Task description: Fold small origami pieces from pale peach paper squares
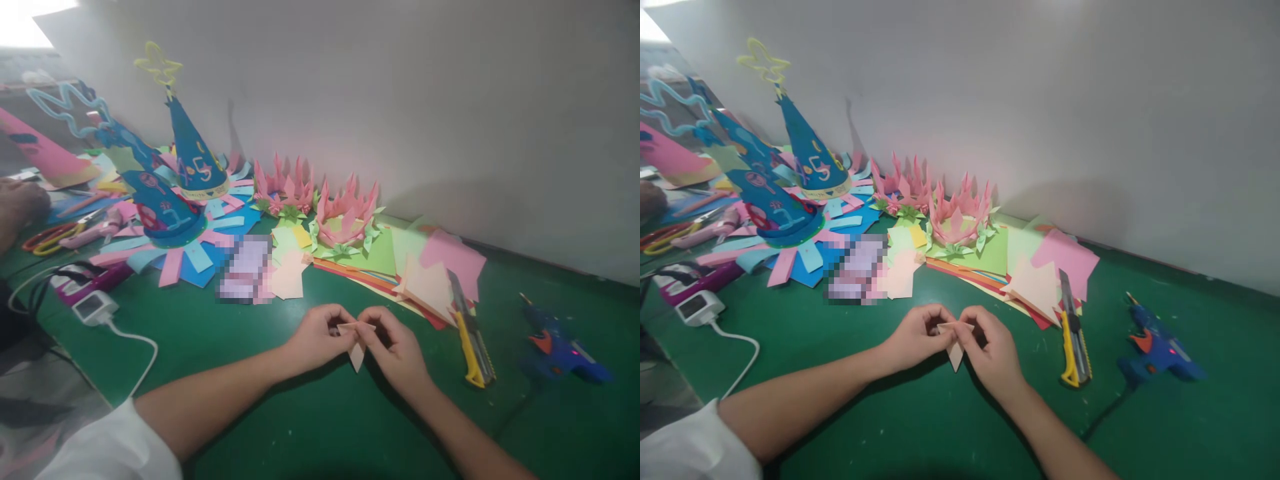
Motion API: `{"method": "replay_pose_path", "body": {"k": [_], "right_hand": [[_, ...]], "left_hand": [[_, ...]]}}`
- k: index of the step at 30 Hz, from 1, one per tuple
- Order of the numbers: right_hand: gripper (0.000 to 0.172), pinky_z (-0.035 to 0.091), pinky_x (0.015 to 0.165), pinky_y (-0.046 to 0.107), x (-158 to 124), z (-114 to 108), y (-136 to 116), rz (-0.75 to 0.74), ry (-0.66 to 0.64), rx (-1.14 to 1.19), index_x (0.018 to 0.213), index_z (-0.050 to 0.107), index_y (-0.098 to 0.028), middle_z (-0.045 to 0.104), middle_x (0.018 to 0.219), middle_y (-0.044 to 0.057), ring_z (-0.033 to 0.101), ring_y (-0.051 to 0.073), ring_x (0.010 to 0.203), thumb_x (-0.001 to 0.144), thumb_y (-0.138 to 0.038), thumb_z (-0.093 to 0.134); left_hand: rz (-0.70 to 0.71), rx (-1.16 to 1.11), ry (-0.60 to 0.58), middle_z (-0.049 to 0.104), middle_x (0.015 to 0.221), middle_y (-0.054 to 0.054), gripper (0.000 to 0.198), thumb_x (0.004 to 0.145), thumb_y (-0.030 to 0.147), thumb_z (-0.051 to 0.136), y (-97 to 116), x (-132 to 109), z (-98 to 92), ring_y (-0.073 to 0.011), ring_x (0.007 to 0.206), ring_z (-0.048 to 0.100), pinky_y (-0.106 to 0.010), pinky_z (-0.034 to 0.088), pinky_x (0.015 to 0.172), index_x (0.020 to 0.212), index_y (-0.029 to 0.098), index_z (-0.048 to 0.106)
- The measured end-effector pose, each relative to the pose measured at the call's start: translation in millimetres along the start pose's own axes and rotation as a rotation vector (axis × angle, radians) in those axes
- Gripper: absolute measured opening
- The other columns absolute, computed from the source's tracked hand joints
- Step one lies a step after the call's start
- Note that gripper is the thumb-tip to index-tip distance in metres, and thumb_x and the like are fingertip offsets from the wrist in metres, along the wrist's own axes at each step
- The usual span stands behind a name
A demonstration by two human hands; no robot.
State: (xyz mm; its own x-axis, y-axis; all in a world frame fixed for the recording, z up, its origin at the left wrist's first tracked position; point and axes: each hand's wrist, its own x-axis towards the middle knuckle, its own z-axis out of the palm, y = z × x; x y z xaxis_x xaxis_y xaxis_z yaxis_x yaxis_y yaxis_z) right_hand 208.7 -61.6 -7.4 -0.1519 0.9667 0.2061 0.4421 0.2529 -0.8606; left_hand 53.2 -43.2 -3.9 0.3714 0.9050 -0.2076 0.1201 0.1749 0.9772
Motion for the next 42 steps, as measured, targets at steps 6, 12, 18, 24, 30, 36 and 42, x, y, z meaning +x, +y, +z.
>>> {"method": "replay_pose_path", "body": {"k": [6, 12, 18, 24, 30, 36, 42], "right_hand": [[0.019, 0.04, 0.058, 0.027, 2.1, -2.8, -5.4, -0.179, 0.048, -0.055, 0.068, 0.051, -0.022, 0.052, 0.065, 0.001, 0.05, 0.015, 0.063, 0.087, -0.025, 0.051], [0.021, 0.041, 0.058, 0.027, 2.0, -3.8, -3.7, -0.122, 0.047, -0.02, 0.067, 0.051, -0.021, 0.052, 0.066, 0.001, 0.051, 0.015, 0.063, 0.087, -0.026, 0.051], [0.018, 0.045, 0.059, 0.026, 0.5, 2.0, 9.3, -0.015, 0.097, 0.126, 0.089, 0.054, -0.022, 0.055, 0.077, 0.001, 0.053, 0.014, 0.064, 0.078, -0.032, 0.064], [0.03, 0.049, 0.062, 0.027, -1.9, 7.5, 10.8, -0.052, 0.111, 0.125, 0.096, 0.047, -0.024, 0.054, 0.08, -0.001, 0.054, 0.013, 0.064, 0.075, -0.026, 0.067], [0.006, 0.049, 0.065, 0.026, -1.3, 1.1, 3.9, -0.073, 0.183, -0.061, 0.088, 0.058, -0.022, 0.062, 0.079, 0.001, 0.06, 0.015, 0.071, 0.083, -0.025, 0.058], [0.013, 0.049, 0.071, 0.03, 1.3, -2.5, 5.4, -0.122, 0.257, -0.164, 0.095, 0.062, -0.022, 0.066, 0.09, 0.003, 0.061, 0.017, 0.077, 0.082, -0.024, 0.06], [0.008, 0.044, 0.084, 0.038, 3.1, -5.5, 4.0, -0.249, 0.282, -0.246, 0.087, 0.063, -0.024, 0.064, 0.098, 0.004, 0.059, 0.021, 0.092, 0.08, -0.022, 0.062]], "left_hand": [[0.023, 0.059, -0.008, 0.053, 0.064, 0.002, 0.017, 0.069, 0.028, 0.062, -2.9, 1.0, -2.5, -0.0071, 0.054, 0.044, -0.019, 0.036, 0.051, 0.074, 0.013, 0.058], [0.071, 0.082, -0.065, 0.056, 0.068, 0.0, 0.024, 0.073, 0.036, 0.062, -9.2, 0.6, -4.3, -0.008, 0.057, 0.045, -0.02, 0.036, 0.053, 0.08, 0.013, 0.062], [0.015, -0.111, 0.009, 0.055, 0.064, 0.002, 0.031, 0.068, 0.041, 0.068, -3.7, 2.2, -3.5, -0.0073, 0.057, 0.048, -0.019, 0.037, 0.054, 0.07, 0.013, 0.055], [-0.092, -0.6, 0.169, 0.063, 0.066, 0.002, 0.043, 0.058, 0.038, 0.078, 7.9, 6.7, -6.7, -0.0085, 0.06, 0.06, -0.022, 0.048, 0.064, 0.08, 0.015, 0.048], [-0.11, -0.707, 0.143, 0.071, 0.081, -0.004, 0.041, 0.063, 0.028, 0.077, 10.5, 3.6, -6.6, -0.0145, 0.076, 0.067, -0.027, 0.052, 0.076, 0.085, 0.017, 0.044], [-0.083, -0.692, 0.087, 0.069, 0.098, -0.007, 0.038, 0.071, 0.027, 0.072, 5.7, 2.2, -7.5, -0.0152, 0.086, 0.066, -0.026, 0.052, 0.077, 0.102, 0.014, 0.055], [-0.085, -0.681, 0.113, 0.066, 0.108, -0.01, 0.035, 0.071, 0.029, 0.072, 7.3, 1.1, -3.8, -0.0145, 0.088, 0.065, -0.024, 0.053, 0.075, 0.099, 0.012, 0.058]]}}
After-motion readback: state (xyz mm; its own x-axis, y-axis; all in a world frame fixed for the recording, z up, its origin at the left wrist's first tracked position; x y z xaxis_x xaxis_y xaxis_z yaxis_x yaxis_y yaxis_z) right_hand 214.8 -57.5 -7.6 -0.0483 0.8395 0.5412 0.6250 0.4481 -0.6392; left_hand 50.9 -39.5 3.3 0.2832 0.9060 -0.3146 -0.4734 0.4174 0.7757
